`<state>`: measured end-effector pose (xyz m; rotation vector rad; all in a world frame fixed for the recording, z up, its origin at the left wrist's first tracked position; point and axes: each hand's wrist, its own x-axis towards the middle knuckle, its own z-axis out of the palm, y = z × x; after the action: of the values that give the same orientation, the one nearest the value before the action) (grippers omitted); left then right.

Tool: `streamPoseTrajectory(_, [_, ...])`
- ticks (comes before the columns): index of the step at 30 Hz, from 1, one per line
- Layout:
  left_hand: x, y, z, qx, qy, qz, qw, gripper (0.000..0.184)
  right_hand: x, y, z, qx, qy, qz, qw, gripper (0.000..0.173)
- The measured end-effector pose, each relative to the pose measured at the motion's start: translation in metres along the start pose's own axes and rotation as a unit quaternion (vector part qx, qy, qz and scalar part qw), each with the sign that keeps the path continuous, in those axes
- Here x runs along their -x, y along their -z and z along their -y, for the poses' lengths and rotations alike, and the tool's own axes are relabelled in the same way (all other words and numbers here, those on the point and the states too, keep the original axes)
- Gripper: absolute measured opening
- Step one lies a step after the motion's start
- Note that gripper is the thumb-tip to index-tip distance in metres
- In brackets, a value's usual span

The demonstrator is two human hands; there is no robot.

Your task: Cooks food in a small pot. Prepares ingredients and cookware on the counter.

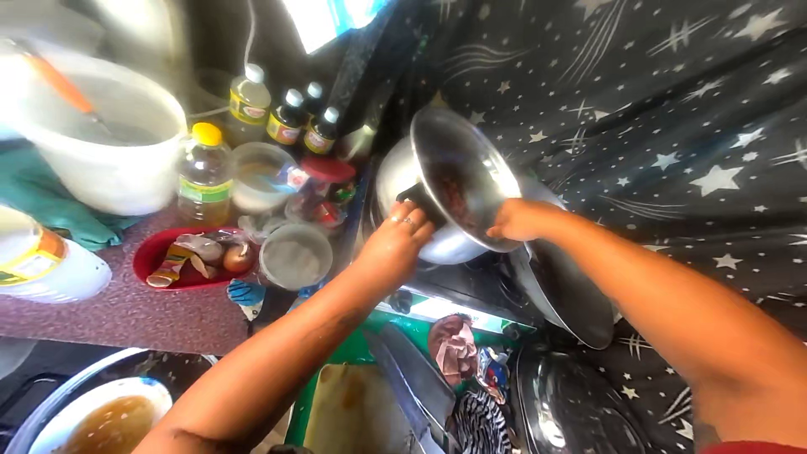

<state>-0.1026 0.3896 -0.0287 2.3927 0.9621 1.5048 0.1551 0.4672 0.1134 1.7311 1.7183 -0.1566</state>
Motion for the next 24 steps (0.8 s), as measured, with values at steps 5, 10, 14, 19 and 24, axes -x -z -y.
streamPoseTrajectory(5, [-0.001, 0.001, 0.004, -0.002, -0.005, 0.001, 1.000, 0.009, -0.020, -0.019, -0.015, -0.236, 0.067, -0.002, 0.969, 0.037])
streamPoseTrajectory(10, [-0.002, 0.005, 0.003, -0.017, -0.008, 0.012, 1.000, 0.011, 0.009, 0.020, -0.027, -0.295, 0.001, 0.049, 0.954, 0.031])
streamPoseTrajectory(14, [-0.002, 0.006, 0.002, -0.019, -0.003, 0.020, 1.000, 0.012, 0.013, 0.045, -0.039, -0.240, -0.028, -0.024, 0.970, 0.032])
streamPoseTrajectory(19, [-0.002, 0.007, 0.001, -0.033, -0.001, 0.026, 0.999, 0.014, 0.003, 0.077, -0.006, -0.068, -0.111, -0.172, 0.976, 0.039])
streamPoseTrajectory(24, [-0.004, 0.007, 0.002, -0.037, -0.001, 0.035, 0.999, 0.015, -0.020, 0.031, 0.074, 0.010, -0.115, -0.181, 0.977, 0.018])
